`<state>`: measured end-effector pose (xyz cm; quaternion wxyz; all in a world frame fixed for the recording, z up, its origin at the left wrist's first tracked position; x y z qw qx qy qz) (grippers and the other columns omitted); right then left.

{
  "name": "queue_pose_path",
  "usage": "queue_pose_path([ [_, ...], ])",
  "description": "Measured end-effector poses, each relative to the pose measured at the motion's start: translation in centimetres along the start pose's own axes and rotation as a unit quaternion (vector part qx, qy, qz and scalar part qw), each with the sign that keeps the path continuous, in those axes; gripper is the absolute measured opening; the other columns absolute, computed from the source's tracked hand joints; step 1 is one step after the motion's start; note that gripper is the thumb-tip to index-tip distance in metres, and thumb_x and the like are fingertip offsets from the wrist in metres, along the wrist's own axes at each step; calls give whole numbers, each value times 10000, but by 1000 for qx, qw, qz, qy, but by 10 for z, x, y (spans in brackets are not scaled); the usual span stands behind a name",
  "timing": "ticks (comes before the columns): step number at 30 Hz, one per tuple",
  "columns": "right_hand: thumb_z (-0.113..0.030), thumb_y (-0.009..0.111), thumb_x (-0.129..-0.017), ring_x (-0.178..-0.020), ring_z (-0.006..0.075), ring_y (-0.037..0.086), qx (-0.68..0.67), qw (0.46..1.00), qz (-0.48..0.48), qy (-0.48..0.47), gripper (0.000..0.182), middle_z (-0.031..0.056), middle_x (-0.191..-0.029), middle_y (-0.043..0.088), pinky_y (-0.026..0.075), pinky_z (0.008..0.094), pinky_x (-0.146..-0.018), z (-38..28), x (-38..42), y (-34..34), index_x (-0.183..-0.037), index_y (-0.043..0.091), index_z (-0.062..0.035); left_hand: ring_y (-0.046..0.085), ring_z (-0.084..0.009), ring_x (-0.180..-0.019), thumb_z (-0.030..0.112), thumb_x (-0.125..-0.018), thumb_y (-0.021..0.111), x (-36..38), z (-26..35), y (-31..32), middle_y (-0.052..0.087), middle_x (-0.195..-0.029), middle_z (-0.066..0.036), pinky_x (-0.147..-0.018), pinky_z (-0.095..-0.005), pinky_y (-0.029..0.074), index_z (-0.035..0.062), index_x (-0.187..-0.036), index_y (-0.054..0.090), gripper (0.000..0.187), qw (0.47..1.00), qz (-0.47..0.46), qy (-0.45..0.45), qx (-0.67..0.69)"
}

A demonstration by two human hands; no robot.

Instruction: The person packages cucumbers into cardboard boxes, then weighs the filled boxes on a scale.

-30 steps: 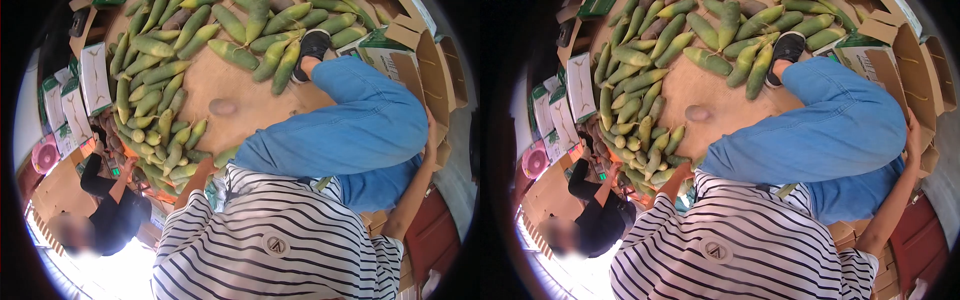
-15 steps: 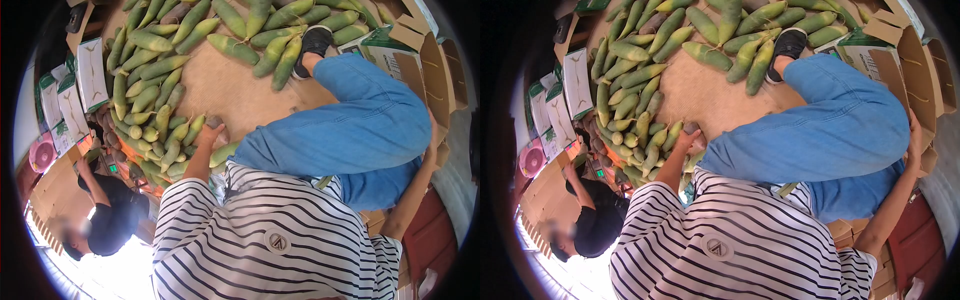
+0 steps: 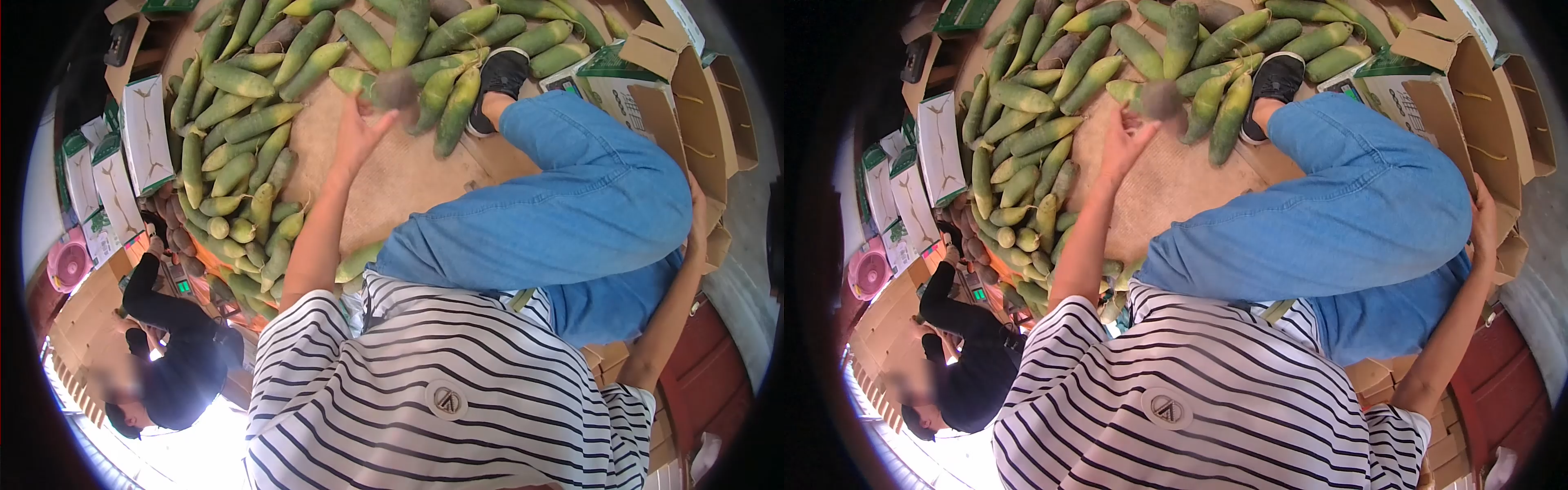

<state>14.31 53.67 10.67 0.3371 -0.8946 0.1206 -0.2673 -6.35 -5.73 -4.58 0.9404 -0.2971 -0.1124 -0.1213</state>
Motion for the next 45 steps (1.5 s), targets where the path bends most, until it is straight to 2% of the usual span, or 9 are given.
queue_pose_path([
  [6, -62, 495, -918, -1170, 186, 481, -49, 997, 3, 55, 439, 96, -1310, 509, 366, 294, -997, 30, -7, -8, -1340, 413, 29, 571, -347, -972, 264, -771, 690, 57, -138, -72, 570, -1082, -198, -829, -423, 467, -12, -1113, 513, 474, 954, 26, -49, -293],
  [8, -76, 471, -929, -1189, 182, 463, -41, 997, 9, 59, 427, 93, -1318, 501, 349, 296, -1013, 2, 0, -1, -1341, 416, 21, 544, -334, -1039, 231, -777, 661, 121, -215, -85, 562, -1101, -167, -850, -435, 465, 22, -1093, 517, 405, 863, -111, -210, -446],
  [16, -178, 422, -961, -1203, 162, 447, -100, 992, 30, 72, 420, 76, -1327, 491, 307, 280, -1037, 6, 5, 1, -1337, 434, 9, 484, -255, -1157, 193, -776, 640, 144, -226, -67, 536, -1199, -86, -964, -506, 370, 111, -1202, 462, 469, 771, -218, -146, -580],
  [19, -170, 432, -954, -1184, 153, 458, -113, 987, 42, 109, 415, 66, -1312, 504, 319, 277, -1025, 0, 10, 2, -1330, 443, 7, 483, -251, -1163, 264, -750, 709, 142, -247, -63, 550, -1190, -53, -955, -503, 364, 112, -1209, 452, 548, 748, -223, -285, -557],
  [25, -41, 517, -883, -1083, 133, 513, -60, 996, -5, 69, 411, 40, -1212, 566, 385, 266, -951, -23, 7, 13, -1291, 483, -14, 531, -251, -1115, 316, -794, 669, 146, -236, -49, 555, -1206, -94, -900, -473, 387, 96, -1170, 461, 483, 715, -236, -264, -603],
  [34, -44, 517, -901, -1046, 148, 530, -18, 999, 15, 36, 360, 64, -1170, 584, 409, 267, -919, -20, 6, 11, -1255, 490, 15, 635, -303, -909, 279, -819, 606, 124, -187, -16, 651, -956, -154, -755, -414, 486, 46, -1134, 487, 410, 786, -290, -110, -535],
  [39, -34, 529, -895, -1026, 171, 543, 20, 999, 29, -1, 345, 91, -1149, 593, 414, 280, -916, -5, 3, 5, -1232, 497, 29, 615, -392, -848, 294, -822, 614, 65, -88, -25, 620, -944, -243, -744, -461, 487, -18, -1151, 474, 475, 943, -109, -69, -306],
  [43, -35, 522, -900, -1031, 178, 546, 56, 998, 21, 16, 338, 108, -1143, 595, 410, 281, -925, -29, 8, 9, -1230, 496, 30, 606, -402, -876, 305, -821, 636, -7, 2, -39, 617, -978, -253, -748, -438, 484, -25, -1190, 451, 529, 977, -6, -41, -210],
  [45, -39, 520, -903, -1032, 183, 550, 68, 997, 25, 18, 338, 118, -1133, 598, 410, 285, -925, -34, 9, 12, -1232, 494, 31, 606, -392, -878, 326, -813, 653, -48, 18, -42, 622, -969, -233, -746, -424, 482, -8, -1190, 456, 541, 991, 69, 107, -30],
])
Point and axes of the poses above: each hand's wrist, its own x-axis away from the middle knuckle, its own y-axis out of the palm, z = x × y, the point moved 5 cm from there along -x, towards the middle knuckle
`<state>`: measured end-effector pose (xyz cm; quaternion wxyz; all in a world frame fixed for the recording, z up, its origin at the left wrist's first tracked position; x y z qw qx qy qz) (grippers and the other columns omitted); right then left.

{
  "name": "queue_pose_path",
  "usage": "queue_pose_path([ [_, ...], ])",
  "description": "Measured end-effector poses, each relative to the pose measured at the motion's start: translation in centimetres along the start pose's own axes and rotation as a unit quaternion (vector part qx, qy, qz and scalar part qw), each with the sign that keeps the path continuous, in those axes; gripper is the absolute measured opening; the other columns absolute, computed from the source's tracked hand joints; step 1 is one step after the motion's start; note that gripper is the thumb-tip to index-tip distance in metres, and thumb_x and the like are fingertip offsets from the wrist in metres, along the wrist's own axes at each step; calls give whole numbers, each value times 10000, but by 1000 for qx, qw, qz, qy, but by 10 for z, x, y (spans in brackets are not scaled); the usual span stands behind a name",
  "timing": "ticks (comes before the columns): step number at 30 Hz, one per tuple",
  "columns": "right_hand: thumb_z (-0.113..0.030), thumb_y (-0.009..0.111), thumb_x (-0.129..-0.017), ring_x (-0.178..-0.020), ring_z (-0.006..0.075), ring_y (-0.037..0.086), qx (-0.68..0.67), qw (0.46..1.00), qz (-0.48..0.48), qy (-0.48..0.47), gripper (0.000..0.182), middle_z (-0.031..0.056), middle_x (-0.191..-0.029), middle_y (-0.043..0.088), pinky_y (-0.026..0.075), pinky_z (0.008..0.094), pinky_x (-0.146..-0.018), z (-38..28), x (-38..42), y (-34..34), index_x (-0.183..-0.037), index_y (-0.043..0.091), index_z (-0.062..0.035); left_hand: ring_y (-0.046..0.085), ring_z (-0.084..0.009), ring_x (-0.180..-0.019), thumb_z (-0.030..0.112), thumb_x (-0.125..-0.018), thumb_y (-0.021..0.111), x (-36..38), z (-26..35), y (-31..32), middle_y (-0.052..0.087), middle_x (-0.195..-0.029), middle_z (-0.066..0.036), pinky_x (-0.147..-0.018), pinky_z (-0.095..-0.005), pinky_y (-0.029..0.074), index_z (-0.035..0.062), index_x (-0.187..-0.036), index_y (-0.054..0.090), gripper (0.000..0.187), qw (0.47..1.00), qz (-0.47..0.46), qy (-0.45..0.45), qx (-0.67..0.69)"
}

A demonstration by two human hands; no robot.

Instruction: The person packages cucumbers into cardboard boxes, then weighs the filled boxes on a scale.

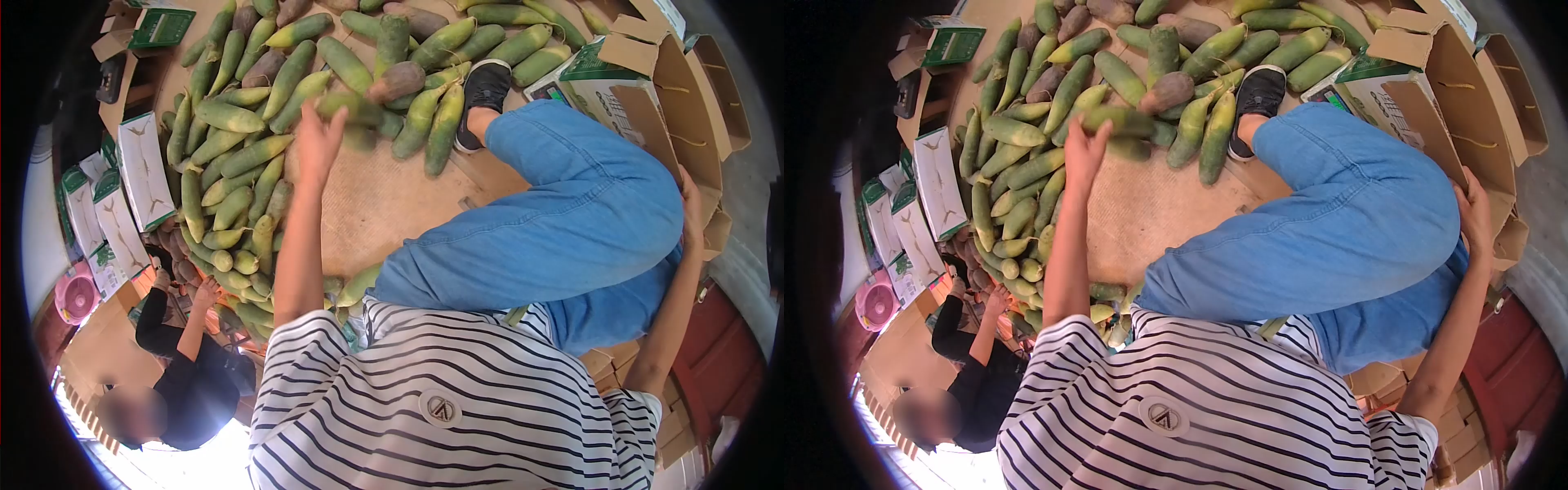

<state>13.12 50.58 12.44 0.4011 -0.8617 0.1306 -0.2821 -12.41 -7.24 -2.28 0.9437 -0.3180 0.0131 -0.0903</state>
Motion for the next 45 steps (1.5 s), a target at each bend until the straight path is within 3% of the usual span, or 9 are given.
queue_pose_path([
  [4, -51, 516, -910, -1043, 186, 546, -22, 999, 10, -23, 340, 123, -1149, 594, 408, 288, -929, 30, -7, 0, -1239, 488, 29, 604, -363, -929, 312, -808, 668, -65, 73, 9, 623, -1002, -191, -787, -397, 478, 6, -1207, 454, 547, 988, -60, 29, -141],
  [8, -65, 516, -914, -1091, 183, 525, 11, 1000, 3, 9, 366, 117, -1211, 567, 391, 284, -954, 18, -4, -3, -1264, 470, 34, 556, -350, -1042, 303, -824, 652, -81, 75, 3, 560, -1161, -200, -867, -390, 447, 12, -1230, 464, 533, 973, 67, 166, -145],
  [11, -69, 517, -912, -1129, 185, 507, -37, 998, 13, 54, 408, 112, -1255, 542, 376, 289, -976, 22, -3, -5, -1299, 443, 36, 559, -359, -1038, 287, -840, 631, -37, 34, -10, 573, -1135, -203, -888, -396, 438, -2, -1213, 488, 493, 979, 36, 162, -119],
  [15, -86, 494, -921, -1155, 186, 492, -116, 988, 20, 95, 443, 99, -1288, 521, 352, 295, -1005, 35, -5, -4, -1342, 412, 23, 551, -377, -1042, 247, -838, 610, 104, -82, -8, 570, -1135, -235, -918, -420, 423, 7, -1192, 526, 435, 941, -223, -133, -219],
  [21, -232, 395, -975, -1145, 152, 489, -166, 981, 14, 103, 418, 60, -1278, 526, 346, 272, -1004, 22, -1, 1, -1321, 462, -7, 547, -342, -1058, 374, -709, 719, 339, -145, 3, 555, -1145, -183, -886, -446, 455, 50, -1148, 491, 591, 749, -507, -270, -331],
  [25, -263, 387, -985, -1119, 131, 496, -131, 991, -19, 31, 417, 42, -1246, 544, 357, 260, -984, 31, -7, -1, -1306, 481, -15, 538, -300, -1090, 320, -738, 691, 401, -185, 18, 550, -1148, -133, -863, -448, 466, 98, -1166, 464, 533, 745, -425, -295, -421],
  [32, -198, 417, -973, -1079, 137, 523, -220, 967, -32, 125, 393, 41, -1225, 561, 396, 261, -942, 36, -5, 2, -1315, 471, -12, 540, -286, -1082, 303, -685, 734, 390, -197, 37, 555, -1130, -110, -832, -444, 465, 94, -1122, 464, 555, 767, -419, -251, -417],
  [40, -65, 515, -909, -1044, 149, 541, -114, 993, -14, 14, 361, 70, -1178, 583, 413, 272, -921, 24, -9, 0, -1260, 489, 18, 595, -365, -900, 313, -602, 773, 210, -118, 29, 605, -970, -198, -770, -426, 479, 18, -1021, 519, 571, 949, -180, -228, -121],
  [45, -61, 506, -901, -1000, 152, 553, -28, 998, -27, -40, 303, 88, -1100, 610, 417, 268, -898, 9, -5, 0, -1195, 519, 11, 615, -264, -943, 204, -671, 780, 89, -17, 27, 623, -987, -162, -806, -352, 480, -11, -1085, 519, 535, 991, -54, -96, 81],
])
Point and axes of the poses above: each hand's wrist, its own x-axis away from the middle knuckle, its own y-axis out of the palm, z = x × y, the point moved 5 cm from there along -x, towards the middle knuckle
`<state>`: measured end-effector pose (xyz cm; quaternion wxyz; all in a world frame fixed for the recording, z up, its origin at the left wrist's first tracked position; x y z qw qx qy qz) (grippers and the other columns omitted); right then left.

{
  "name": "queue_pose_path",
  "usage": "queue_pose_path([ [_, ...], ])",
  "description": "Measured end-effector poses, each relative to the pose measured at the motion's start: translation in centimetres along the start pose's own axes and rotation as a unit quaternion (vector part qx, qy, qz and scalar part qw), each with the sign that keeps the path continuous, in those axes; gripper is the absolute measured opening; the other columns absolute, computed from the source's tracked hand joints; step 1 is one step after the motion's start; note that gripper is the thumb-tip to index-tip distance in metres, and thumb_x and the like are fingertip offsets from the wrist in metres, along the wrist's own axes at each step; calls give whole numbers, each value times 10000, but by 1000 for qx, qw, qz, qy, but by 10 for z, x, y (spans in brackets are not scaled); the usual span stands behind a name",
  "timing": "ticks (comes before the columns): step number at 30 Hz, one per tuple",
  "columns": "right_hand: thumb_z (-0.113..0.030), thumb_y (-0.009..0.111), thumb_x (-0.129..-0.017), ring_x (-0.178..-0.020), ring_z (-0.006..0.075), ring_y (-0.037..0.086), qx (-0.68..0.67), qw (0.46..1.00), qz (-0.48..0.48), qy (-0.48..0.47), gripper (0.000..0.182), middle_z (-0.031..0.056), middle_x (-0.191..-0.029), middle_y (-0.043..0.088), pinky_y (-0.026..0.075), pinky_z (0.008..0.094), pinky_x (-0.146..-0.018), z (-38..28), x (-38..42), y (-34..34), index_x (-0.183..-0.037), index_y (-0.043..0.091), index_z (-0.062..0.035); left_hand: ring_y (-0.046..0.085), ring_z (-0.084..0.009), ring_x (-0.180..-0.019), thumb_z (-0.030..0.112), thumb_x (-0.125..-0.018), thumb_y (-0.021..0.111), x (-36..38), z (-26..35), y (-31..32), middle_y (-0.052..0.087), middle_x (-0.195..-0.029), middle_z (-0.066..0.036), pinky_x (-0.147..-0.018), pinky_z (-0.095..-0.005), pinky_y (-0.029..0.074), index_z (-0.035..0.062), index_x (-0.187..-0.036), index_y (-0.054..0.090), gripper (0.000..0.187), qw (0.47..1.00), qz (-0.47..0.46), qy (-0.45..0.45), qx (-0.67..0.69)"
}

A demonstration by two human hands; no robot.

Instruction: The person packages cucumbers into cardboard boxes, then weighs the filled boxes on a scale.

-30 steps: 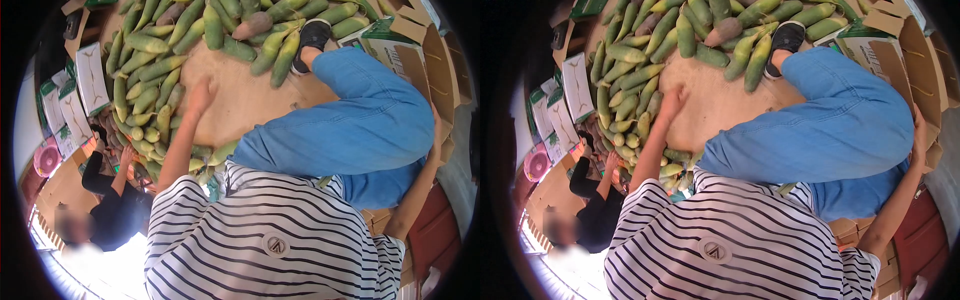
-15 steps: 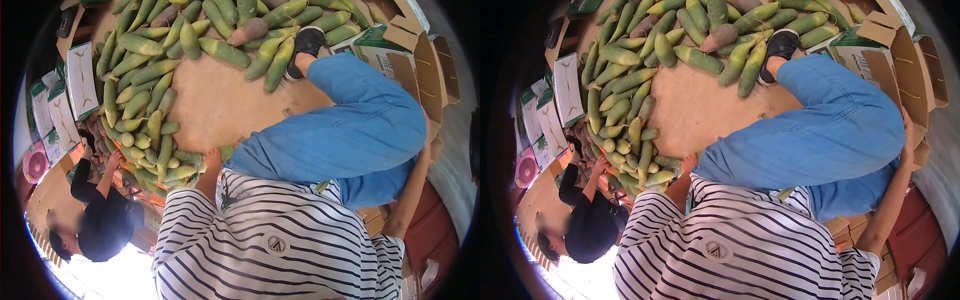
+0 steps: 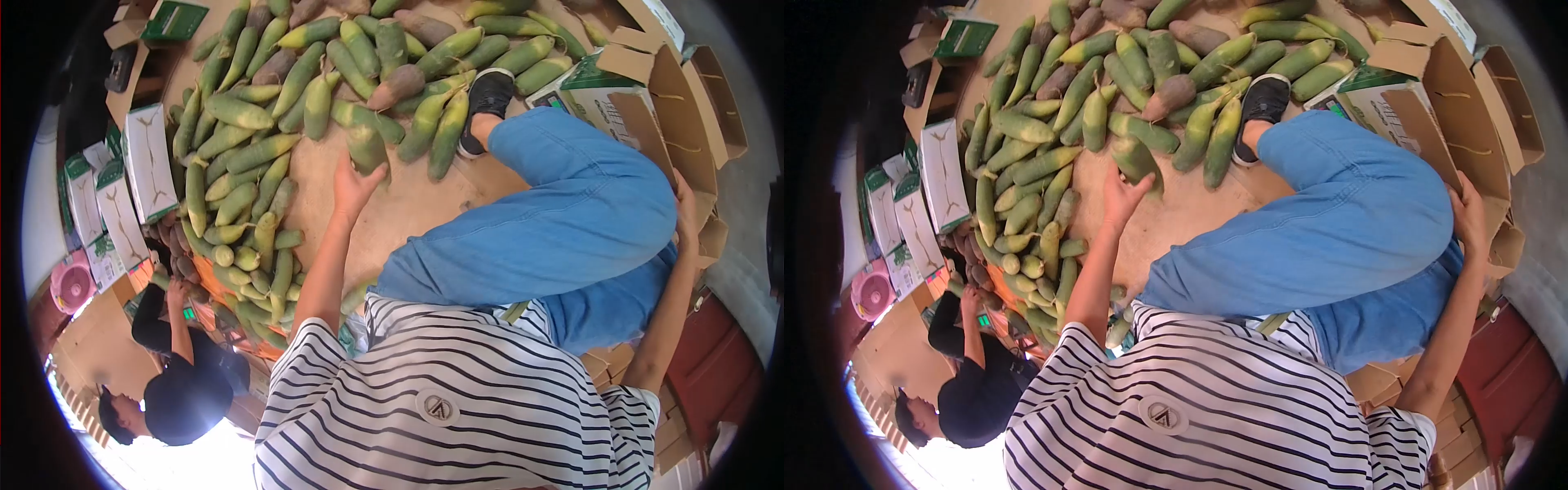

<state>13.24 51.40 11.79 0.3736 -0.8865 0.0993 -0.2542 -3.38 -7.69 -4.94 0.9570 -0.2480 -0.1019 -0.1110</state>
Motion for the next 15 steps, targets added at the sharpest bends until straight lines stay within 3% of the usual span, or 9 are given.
queue_pose_path([
  [3, -71, 529, -888, -981, 165, 566, 52, 998, 23, -9, 290, 104, -1050, 627, 424, 279, -885, -15, 5, 1, -1169, 545, -2, 616, -191, -935, 114, -713, 766, -23, 118, 8, 635, -995, -127, -814, -312, 484, -36, -1072, 539, 451, 990, 42, 95, 100],
  [6, -116, 585, -867, -1016, 249, 587, 114, 990, 69, -39, 341, 153, -1114, 615, 438, 320, -884, -6, 6, -2, -1188, 545, -7, 618, -164, -896, 66, -720, 769, -31, 210, 29, 642, -984, -107, -801, -298, 494, -60, -1039, 572, 395, 973, 2, 161, 167],
  [8, -148, 600, -854, -1044, 313, 571, 156, 985, 62, -47, 352, 172, -1144, 595, 439, 357, -892, -19, 6, -1, -1182, 552, -27, 625, -159, -828, 37, -722, 768, -28, 280, 42, 656, -915, -85, -758, -280, 499, -63, -964, 621, 300, 936, 25, 247, 249],
  [10, -164, 600, -845, -1046, 350, 550, 214, 971, 89, -50, 330, 184, -1136, 586, 440, 392, -876, -21, 10, -3, -1149, 566, -39, 617, -144, -808, 4, -726, 758, -21, 339, 62, 655, -893, -68, -726, -265, 496, -50, -934, 632, 248, 897, 21, 278, 343],
  [13, -175, 603, -841, -1015, 364, 550, 209, 975, 75, -33, 302, 188, -1070, 597, 445, 420, -838, -21, 8, -4, -1106, 565, -36, 613, -137, -785, 6, -752, 735, -17, 410, 107, 649, -897, -62, -697, -254, 492, -43, -940, 626, 222, 815, -80, 370, 439],
  [15, -180, 606, -836, -995, 374, 551, 206, 977, 51, -21, 298, 192, -1027, 603, 445, 432, -823, -32, 9, -4, -1096, 561, -40, 601, -142, -826, 65, -754, 749, -14, 438, 148, 627, -971, -86, -707, -272, 495, -50, -1053, 573, 366, 838, -186, 289, 423],
])
Point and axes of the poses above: each hand's wrist, its own x-axis away from the middle knuckle, its own y-axis out of the palm, z = x × y, the point moved 5 cm from there along -x, towards the middle knuckle
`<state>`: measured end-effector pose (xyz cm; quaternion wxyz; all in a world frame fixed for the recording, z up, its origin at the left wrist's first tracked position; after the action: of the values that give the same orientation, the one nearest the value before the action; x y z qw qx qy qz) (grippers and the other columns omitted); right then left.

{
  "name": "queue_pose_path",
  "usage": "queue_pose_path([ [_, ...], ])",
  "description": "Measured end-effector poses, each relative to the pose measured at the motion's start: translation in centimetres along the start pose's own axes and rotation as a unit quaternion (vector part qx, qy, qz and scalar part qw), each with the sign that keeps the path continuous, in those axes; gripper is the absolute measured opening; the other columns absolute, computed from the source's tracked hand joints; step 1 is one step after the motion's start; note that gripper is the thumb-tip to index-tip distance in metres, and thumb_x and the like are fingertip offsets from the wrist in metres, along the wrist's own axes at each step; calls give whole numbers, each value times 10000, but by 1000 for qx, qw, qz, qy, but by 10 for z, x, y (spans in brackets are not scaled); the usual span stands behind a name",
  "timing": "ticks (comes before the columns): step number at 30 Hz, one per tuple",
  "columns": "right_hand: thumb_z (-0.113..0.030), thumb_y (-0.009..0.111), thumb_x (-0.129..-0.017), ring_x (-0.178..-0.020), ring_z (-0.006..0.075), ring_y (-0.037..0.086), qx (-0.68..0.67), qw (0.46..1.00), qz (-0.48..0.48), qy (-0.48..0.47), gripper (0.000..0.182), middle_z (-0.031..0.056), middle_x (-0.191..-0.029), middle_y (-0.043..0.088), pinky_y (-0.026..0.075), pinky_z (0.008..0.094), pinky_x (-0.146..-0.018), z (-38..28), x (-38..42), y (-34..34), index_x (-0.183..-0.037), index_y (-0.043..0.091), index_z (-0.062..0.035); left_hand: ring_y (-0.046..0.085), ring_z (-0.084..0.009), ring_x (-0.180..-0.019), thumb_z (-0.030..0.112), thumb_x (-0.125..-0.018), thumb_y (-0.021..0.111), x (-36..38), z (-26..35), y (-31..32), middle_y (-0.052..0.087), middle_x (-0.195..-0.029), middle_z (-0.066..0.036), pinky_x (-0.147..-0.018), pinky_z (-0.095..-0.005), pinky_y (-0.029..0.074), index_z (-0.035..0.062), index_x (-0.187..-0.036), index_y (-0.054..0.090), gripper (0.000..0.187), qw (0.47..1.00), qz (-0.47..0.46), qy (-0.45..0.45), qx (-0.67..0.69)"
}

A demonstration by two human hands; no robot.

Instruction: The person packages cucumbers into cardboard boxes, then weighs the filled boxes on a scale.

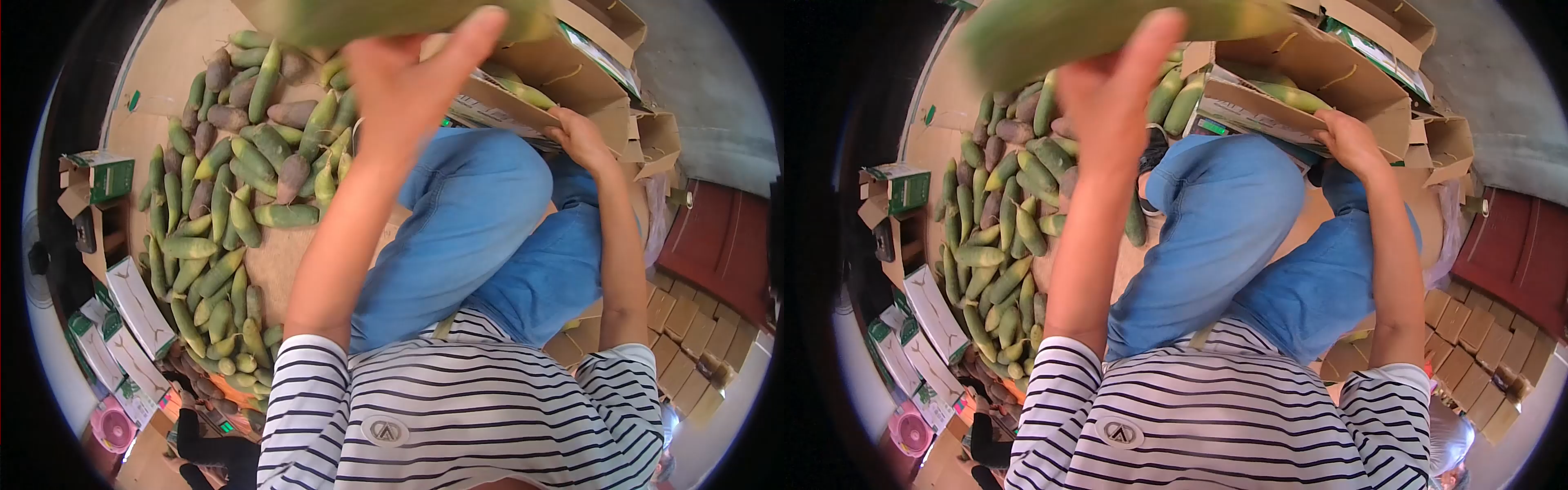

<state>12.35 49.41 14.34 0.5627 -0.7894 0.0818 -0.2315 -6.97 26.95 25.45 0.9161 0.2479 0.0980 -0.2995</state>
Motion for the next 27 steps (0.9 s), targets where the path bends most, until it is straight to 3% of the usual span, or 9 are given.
queue_pose_path([
  [3, -184, 608, -833, -977, 381, 555, 9, 999, 35, -21, 306, 194, -994, 610, 449, 439, -815, 10, 2, 6, -1109, 559, -60, 586, -173, -902, 174, -765, 749, -9, -59, 26, 604, -1016, -115, -764, -307, 486, -47, -1137, 520, 490, 997, -75, 20, -16],
  [6, -179, 606, -833, -975, 376, 562, 17, 1000, -18, 6, 319, 198, -1002, 614, 453, 440, -815, 4, 2, 2, -1134, 565, -80, 562, -212, -989, 259, -772, 734, 28, -95, -24, 585, -1049, -147, -833, -340, 465, -46, -1168, 484, 559, 956, -23, -66, -287],
  [7, -183, 604, -834, -975, 375, 563, 10, 1000, -8, -7, 316, 197, -1002, 614, 453, 443, -813, 7, 4, 3, -1130, 565, -78, 542, -202, -1049, 248, -828, 700, 44, -99, -44, 569, -1113, -128, -867, -313, 460, -16, -1198, 488, 502, 945, -48, -96, -308],
  [8, -187, 603, -836, -974, 373, 563, 3, 1000, 0, -20, 313, 196, -1002, 614, 454, 445, -811, 10, 5, 7, -1125, 565, -75, 575, -240, -956, 296, -795, 706, 64, -111, -71, 598, -1007, -159, -830, -342, 456, -42, -1087, 532, 479, 941, -47, -123, -312],
  [10, -198, 604, -836, -971, 371, 565, -3, 999, 13, -30, 307, 193, -1002, 615, 453, 451, -806, 13, 2, 7, -1113, 564, -72, 570, -239, -821, 282, -792, 708, 110, -117, -116, 596, -900, -137, -763, -334, 463, -38, -1051, 542, 443, 915, -74, -216, -332],
  [14, -226, 610, -833, -952, 369, 571, 21, 999, 17, -21, 309, 186, -988, 617, 451, 460, -796, 9, 1, 4, -1090, 566, -60, 595, -240, -816, 266, -812, 694, 229, -146, -220, 613, -918, -165, -742, -324, 479, -46, -1068, 534, 434, 763, -199, -390, -476],
  [20, -371, 517, -894, -937, 352, 574, 34, 997, 67, 5, 368, 174, -949, 614, 455, 443, -788, 0, 4, -11, -1043, 586, -42, 604, -216, -841, 237, -841, 670, 294, -136, -255, 618, -975, -164, -739, -327, 492, -60, -1112, 518, 430, 791, -138, -434, -409],
  [24, -473, 428, -922, -935, 326, 577, -16, 984, 177, -6, 464, 143, -963, 614, 459, 425, -783, -7, 8, -33, -1013, 601, -52, 598, -182, -878, 146, -873, 629, 242, -109, -234, 610, -1021, -144, -772, -276, 474, -38, -1111, 539, 313, 836, -79, -379, -389],
  [27, -470, 423, -926, -926, 312, 580, -30, 977, 212, 0, 463, 131, -973, 614, 459, 421, -784, -2, 14, -37, -1021, 604, -55, 590, -163, -928, 137, -899, 602, 180, -57, -189, 607, -1051, -109, -809, -271, 470, -26, -1122, 540, 283, 876, -16, -274, -397],
])
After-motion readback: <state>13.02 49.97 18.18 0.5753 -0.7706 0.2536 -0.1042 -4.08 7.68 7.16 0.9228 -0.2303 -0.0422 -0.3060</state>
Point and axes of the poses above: each hand's wrist, its own x-axis away from the middle knuckle, its own y-axis out of the palm, z = x × y, the point moved 5 cm from there along -x, towards the middle knuckle
